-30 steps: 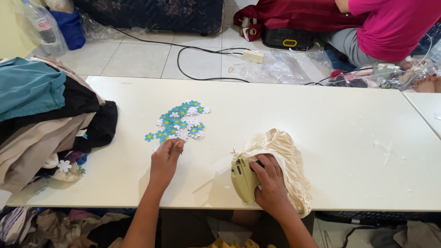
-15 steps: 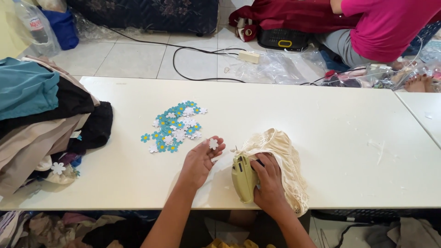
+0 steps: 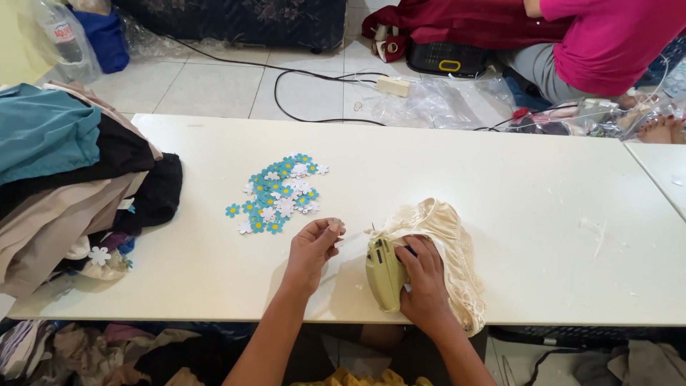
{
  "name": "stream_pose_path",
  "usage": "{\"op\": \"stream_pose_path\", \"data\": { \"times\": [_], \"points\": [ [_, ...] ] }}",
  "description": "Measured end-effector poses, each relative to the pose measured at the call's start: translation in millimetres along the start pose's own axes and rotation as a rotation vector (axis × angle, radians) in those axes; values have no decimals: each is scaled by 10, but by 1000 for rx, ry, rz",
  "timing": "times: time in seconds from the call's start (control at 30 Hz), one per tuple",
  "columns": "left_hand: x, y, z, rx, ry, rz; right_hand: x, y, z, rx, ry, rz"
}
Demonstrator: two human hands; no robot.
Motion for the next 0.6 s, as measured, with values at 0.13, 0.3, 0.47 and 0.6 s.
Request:
{"op": "stream_pose_path", "data": {
  "times": [0.13, 0.3, 0.47, 0.6],
  "points": [
    [-26, 44, 1, -7, -38, -57, 17, -26, 9, 41, -13, 23],
    [92, 103, -36, -47, -5, -61, 1, -21, 11, 62, -61, 23],
    [123, 93, -81, -39, -23, -65, -30, -6, 7, 52, -48, 25],
    [116, 95, -87, -27, -35, -52, 5, 12, -1, 29, -27, 17]
  ]
}}
Point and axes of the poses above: each hand's wrist, its own z-axis towards the middle knuckle, its own y-axis out of the palm, x = y × z, the point moved 9 cm from there along z, towards the middle knuckle, and after that the axes turned 13 degrees about y, right-handed, at the moved point
